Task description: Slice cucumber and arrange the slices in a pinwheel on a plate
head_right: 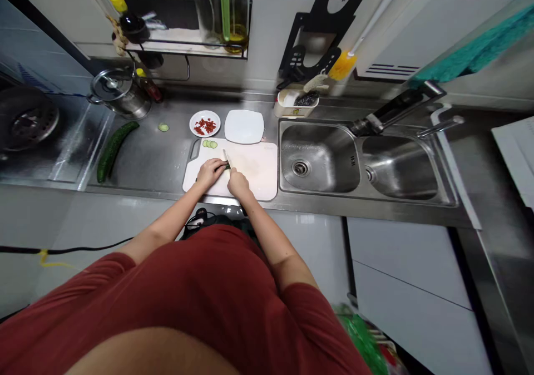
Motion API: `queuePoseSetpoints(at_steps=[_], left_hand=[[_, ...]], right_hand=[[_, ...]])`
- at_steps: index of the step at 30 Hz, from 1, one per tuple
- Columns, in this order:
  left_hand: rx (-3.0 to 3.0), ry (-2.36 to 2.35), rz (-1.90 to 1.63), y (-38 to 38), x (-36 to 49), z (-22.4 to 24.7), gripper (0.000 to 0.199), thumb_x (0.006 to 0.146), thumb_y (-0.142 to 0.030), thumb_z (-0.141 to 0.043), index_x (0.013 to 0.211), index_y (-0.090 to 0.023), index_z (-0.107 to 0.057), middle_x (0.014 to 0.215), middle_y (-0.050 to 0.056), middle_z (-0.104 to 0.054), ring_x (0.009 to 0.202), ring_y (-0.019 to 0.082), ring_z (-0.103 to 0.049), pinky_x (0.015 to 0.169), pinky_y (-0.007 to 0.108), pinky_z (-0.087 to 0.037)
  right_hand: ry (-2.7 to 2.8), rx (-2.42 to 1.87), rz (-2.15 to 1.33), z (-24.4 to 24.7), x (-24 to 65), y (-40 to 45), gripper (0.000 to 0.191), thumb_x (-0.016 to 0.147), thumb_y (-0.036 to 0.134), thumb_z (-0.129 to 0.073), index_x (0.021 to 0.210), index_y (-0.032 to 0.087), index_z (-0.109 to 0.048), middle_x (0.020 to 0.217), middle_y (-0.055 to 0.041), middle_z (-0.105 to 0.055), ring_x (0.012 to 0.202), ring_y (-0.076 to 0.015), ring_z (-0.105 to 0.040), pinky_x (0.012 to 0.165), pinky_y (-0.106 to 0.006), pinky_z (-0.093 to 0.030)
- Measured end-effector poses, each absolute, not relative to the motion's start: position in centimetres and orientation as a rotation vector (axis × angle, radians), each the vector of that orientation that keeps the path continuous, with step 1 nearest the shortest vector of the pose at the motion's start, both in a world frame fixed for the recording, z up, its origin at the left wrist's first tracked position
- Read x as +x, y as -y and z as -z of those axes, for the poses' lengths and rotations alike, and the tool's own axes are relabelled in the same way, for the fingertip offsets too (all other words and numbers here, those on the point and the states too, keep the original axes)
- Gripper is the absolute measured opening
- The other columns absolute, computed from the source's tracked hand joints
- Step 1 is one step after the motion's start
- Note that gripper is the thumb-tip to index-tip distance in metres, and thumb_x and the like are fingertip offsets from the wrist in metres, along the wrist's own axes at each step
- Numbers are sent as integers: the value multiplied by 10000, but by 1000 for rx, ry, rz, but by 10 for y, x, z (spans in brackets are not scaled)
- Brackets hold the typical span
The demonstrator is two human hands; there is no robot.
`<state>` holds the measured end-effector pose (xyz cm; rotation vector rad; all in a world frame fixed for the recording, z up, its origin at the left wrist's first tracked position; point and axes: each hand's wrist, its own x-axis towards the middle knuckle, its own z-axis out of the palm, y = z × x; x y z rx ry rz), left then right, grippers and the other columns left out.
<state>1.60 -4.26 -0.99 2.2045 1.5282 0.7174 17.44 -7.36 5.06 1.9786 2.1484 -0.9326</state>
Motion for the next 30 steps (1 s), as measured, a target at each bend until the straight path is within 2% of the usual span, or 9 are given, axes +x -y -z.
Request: queuePoseSetpoints(at_steps=[15,30], left_hand=[[2222,-1523,-737,43,16,9,260,938,-325,-493,1076,-237,-694,1054,55,-662,998,183,-587,909,319,-457],[2236,-1530,-738,43,16,11,261,937,-322,-493,1086,-236,-690,1061,58,-661,999,187,-588,908,324,-460]], right_hand=[[-2114,1927,924,-47,183,87,264,912,117,-383,1164,127,-461,1028,-169,-646,931,-260,-642,757,-318,-475],[-2126,1963,902,-47,165,63,335,887,86,-409,1218,118,-451,1104,-165,-643,1019,-256,-633,808,-319,-477]])
